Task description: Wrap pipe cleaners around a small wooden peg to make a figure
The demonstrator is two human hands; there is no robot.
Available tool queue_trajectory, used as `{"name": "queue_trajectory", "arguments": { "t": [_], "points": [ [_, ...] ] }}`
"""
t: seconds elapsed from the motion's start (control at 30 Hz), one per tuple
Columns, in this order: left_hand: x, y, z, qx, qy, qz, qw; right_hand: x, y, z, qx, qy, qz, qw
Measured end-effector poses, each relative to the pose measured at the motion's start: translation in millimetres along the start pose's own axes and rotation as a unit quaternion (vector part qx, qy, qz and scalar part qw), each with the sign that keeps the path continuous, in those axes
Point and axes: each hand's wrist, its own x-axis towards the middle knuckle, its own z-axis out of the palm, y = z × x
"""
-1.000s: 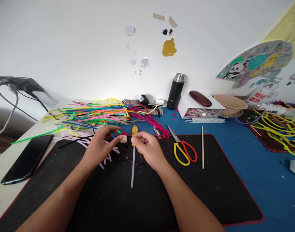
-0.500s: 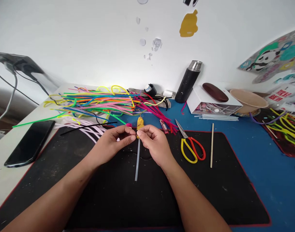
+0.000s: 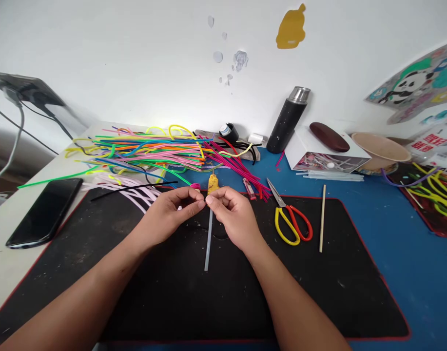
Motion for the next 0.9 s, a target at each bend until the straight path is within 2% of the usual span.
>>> {"name": "queue_trajectory", "arguments": {
  "t": [0.9],
  "points": [
    [0.0, -2.8, -3.2, -0.015, -0.024, 0.014, 1.000, -1.2, -1.8, 0.2, -0.009, -0.002, 0.007, 1.000]
  ]
}}
